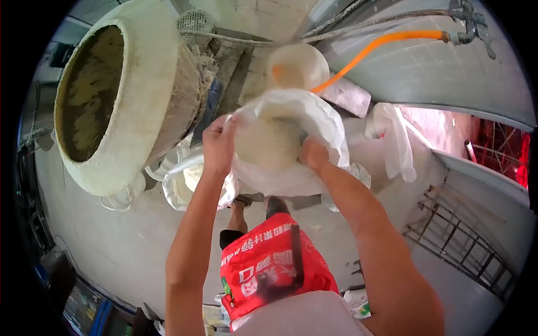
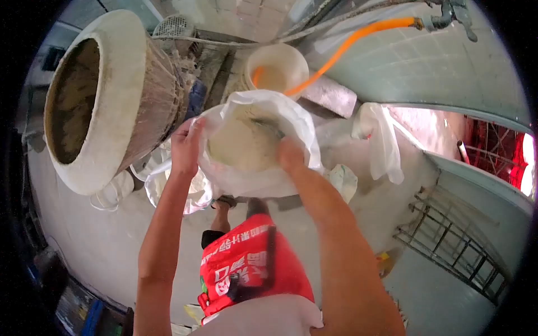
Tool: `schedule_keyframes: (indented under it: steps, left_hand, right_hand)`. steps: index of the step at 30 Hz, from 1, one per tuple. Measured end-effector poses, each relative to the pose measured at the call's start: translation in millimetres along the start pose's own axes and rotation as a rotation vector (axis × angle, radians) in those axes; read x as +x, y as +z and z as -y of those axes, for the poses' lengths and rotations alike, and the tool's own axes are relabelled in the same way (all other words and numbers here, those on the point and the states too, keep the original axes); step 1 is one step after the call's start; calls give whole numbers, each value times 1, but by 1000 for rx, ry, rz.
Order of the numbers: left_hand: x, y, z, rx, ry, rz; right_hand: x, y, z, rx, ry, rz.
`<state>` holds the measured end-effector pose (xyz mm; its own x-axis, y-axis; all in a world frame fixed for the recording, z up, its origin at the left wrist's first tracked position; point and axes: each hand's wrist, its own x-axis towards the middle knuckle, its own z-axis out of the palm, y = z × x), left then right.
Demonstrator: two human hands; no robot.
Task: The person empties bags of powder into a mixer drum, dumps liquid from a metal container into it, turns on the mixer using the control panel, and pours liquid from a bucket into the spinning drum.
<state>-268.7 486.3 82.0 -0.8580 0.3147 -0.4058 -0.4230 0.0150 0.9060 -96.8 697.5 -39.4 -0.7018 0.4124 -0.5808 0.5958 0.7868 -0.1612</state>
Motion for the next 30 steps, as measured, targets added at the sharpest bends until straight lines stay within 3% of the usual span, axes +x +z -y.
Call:
schedule_keyframes:
  steps: [2,4,6,12,14,16,18,20,24,27,30]
  left_hand:
    - [-4,6,-7,-70,-26,-19]
    - [-3,5,-5,-86,-38,-25]
    - [-4,2,5,-64,-45,1]
    - [-13,5,7,-126,-102,52]
    - [-14,5,7,-151,-119,49]
    - [-10,6,8,-170,-101,50]
    - [-8,8,13,-168,-80,70]
    - [-6,6,20,-92,-59,64]
    - [-5,7,4,-167,-103,96]
    - [1,7,11,17,-22,110]
    - [7,12,10,-101,-83,130]
  right_hand:
    - [-14,10,-3,77,52,51]
    - [-6,79,-45,-94,-174,-80]
    - [9,104,-49,-147,-255,-129]
    - [1,92,-17,24,-93,72]
    - [-22,25,21,403,286,280]
    - [-6,41,20,490,394,397]
    - [19,108,3,439,192,211]
    - [23,107,0,483,167,174]
    - [-24,31,32,666,370,361]
    - [9,76,26,587,272,295]
    - [31,94,23,529,178,216]
